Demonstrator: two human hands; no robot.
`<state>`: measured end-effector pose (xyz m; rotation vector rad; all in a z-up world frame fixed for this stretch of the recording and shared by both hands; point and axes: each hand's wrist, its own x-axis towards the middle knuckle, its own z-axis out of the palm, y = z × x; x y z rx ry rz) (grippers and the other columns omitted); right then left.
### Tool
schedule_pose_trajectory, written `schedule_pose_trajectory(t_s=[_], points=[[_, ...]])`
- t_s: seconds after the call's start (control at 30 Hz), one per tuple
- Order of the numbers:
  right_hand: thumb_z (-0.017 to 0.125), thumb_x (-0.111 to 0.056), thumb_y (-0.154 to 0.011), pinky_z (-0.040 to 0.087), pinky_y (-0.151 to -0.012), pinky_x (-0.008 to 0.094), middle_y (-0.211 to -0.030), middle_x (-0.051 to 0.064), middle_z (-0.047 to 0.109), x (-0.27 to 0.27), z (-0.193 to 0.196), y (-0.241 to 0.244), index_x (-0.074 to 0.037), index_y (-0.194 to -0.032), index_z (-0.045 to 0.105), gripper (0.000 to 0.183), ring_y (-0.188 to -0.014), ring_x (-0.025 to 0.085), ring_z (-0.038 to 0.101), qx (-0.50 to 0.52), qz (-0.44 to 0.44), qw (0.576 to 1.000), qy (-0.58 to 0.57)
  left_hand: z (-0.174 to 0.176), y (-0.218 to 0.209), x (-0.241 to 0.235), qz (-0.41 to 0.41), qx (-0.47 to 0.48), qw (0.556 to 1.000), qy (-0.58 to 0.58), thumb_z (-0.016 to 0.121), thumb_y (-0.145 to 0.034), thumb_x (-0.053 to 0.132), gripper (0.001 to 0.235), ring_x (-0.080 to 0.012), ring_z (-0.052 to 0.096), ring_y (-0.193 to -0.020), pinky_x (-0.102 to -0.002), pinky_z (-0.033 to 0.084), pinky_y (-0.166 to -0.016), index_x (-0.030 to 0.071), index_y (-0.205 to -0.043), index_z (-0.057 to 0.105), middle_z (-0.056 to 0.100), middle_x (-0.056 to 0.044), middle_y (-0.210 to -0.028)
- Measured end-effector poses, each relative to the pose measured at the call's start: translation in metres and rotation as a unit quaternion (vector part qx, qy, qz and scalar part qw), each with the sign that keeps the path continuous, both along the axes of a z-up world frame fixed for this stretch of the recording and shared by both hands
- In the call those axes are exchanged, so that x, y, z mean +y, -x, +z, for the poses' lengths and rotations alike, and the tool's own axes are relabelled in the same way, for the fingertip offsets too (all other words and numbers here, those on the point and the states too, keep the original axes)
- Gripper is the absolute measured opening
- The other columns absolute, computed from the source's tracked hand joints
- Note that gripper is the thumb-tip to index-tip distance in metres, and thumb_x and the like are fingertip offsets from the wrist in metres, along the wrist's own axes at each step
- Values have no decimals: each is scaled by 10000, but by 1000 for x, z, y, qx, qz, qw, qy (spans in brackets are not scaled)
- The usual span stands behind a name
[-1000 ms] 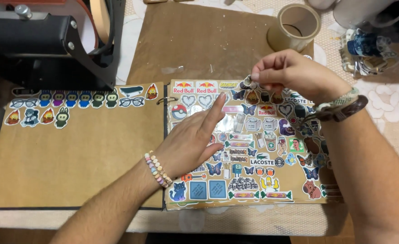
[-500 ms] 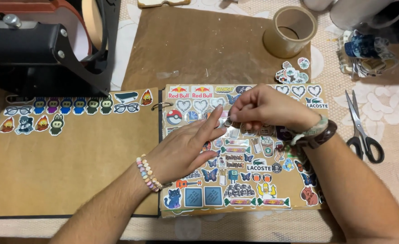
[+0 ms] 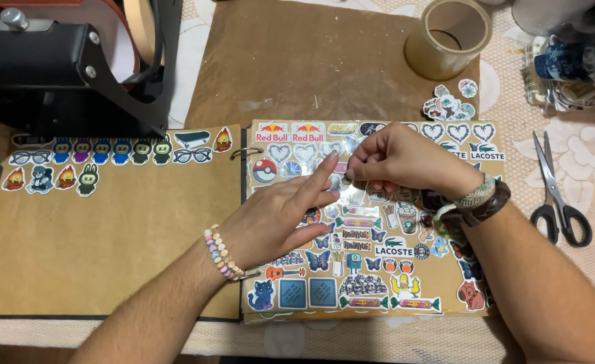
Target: The person organizes a collection of stickers in a binder, using scissors to trim the edges of individual stickers and a roll of tape to secure them. The person flips through the pages of the binder, selects stickers, and arranges them on the pages.
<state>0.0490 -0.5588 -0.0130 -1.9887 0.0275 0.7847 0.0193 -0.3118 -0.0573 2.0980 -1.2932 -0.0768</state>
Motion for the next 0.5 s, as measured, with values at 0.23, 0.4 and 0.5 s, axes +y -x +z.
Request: schedule_pose_trajectory(t_s=[0.23, 0.4, 0.5], points=[[790, -125, -846, 425, -449, 264, -509, 36, 654, 6, -5, 4, -95, -751, 701, 133, -415, 115, 554, -87, 19, 991, 103, -1, 0, 0, -2, 6, 1000, 2, 848, -838, 197, 1112, -280, 669, -1138, -387, 534, -916, 38, -1583, 37, 750, -110, -1212], [827, -158, -849, 423, -473, 279, -543, 23, 661, 2, -14, 3, -127, -837, 609, 221, -448, 118, 557, -125, 21, 987, 95, -2, -1, 0, -5, -3, 1000, 5, 854, -830, 190, 1119, -290, 666, -1147, -393, 532, -925, 27, -1580, 39, 750, -116, -1206], [727, -136, -891, 481, -486, 275, -567, 26, 696, 3, -9, 3, -142, -848, 589, 145, -443, 121, 619, -148, 47, 981, 115, 0, -1, -1, -8, 3, 1000, 10, 854, -832, 185, 1115, -278, 679, -1143, -388, 544, -910, 26, -1580, 43, 752, -129, -1195]])
